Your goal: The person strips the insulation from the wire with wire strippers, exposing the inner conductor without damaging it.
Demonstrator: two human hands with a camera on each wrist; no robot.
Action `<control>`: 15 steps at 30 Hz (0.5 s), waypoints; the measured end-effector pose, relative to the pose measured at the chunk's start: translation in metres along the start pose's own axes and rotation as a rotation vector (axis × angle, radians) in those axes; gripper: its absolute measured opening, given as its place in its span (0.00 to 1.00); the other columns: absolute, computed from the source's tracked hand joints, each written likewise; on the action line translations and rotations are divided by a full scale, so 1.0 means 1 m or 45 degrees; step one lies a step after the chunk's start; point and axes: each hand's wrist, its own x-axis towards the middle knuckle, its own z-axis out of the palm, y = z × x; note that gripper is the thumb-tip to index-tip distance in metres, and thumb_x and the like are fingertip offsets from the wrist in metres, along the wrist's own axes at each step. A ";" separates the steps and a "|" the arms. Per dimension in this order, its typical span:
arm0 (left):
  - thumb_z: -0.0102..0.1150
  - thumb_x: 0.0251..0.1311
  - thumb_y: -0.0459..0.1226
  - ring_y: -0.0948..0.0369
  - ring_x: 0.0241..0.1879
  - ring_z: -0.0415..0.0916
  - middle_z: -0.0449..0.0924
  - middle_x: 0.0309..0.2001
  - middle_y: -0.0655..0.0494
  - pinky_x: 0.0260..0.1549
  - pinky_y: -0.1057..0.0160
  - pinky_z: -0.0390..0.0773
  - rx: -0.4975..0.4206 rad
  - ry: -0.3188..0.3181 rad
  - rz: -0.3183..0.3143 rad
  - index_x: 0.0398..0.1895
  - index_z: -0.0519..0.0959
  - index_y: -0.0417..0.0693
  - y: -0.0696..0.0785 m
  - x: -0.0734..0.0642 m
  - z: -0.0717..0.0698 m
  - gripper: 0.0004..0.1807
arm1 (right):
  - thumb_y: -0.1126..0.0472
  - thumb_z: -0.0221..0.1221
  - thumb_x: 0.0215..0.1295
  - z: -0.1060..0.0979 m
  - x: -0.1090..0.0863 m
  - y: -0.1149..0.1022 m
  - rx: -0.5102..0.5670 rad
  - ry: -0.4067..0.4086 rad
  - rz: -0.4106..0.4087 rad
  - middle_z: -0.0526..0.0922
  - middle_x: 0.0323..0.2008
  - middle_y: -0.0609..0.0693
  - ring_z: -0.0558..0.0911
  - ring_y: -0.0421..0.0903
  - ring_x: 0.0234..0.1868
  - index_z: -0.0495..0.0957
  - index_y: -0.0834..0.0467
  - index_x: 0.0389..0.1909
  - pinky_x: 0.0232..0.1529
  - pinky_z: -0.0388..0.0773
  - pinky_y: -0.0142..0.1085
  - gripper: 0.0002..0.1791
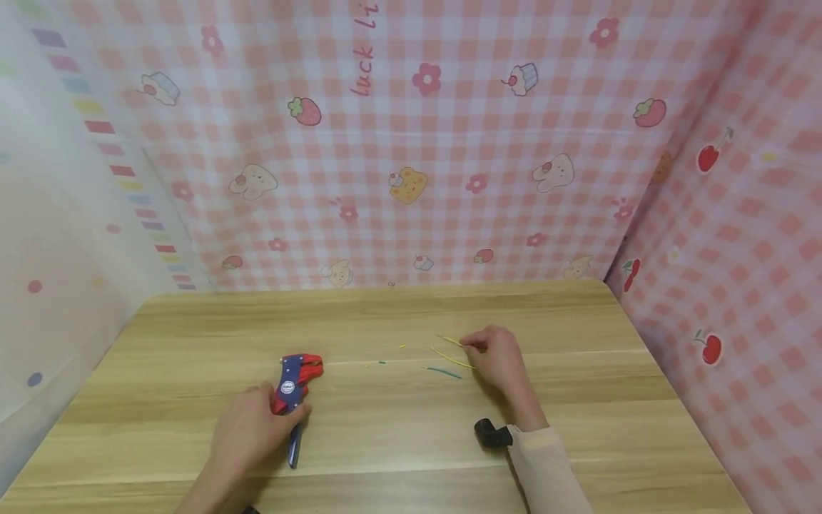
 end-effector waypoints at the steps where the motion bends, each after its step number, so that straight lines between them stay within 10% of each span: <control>1: 0.69 0.54 0.59 0.57 0.24 0.69 0.72 0.27 0.51 0.17 0.65 0.62 0.014 0.006 0.004 0.40 0.80 0.34 0.000 0.000 0.000 0.34 | 0.68 0.66 0.63 0.000 0.000 0.000 0.003 -0.005 0.002 0.85 0.35 0.54 0.81 0.48 0.37 0.91 0.58 0.39 0.40 0.76 0.38 0.07; 15: 0.65 0.59 0.61 0.58 0.21 0.67 0.69 0.23 0.54 0.17 0.64 0.60 -0.012 -0.052 -0.017 0.28 0.75 0.45 -0.004 0.004 -0.004 0.28 | 0.65 0.65 0.65 -0.009 0.002 0.001 0.026 -0.024 0.003 0.88 0.41 0.55 0.83 0.48 0.40 0.90 0.57 0.41 0.42 0.78 0.38 0.07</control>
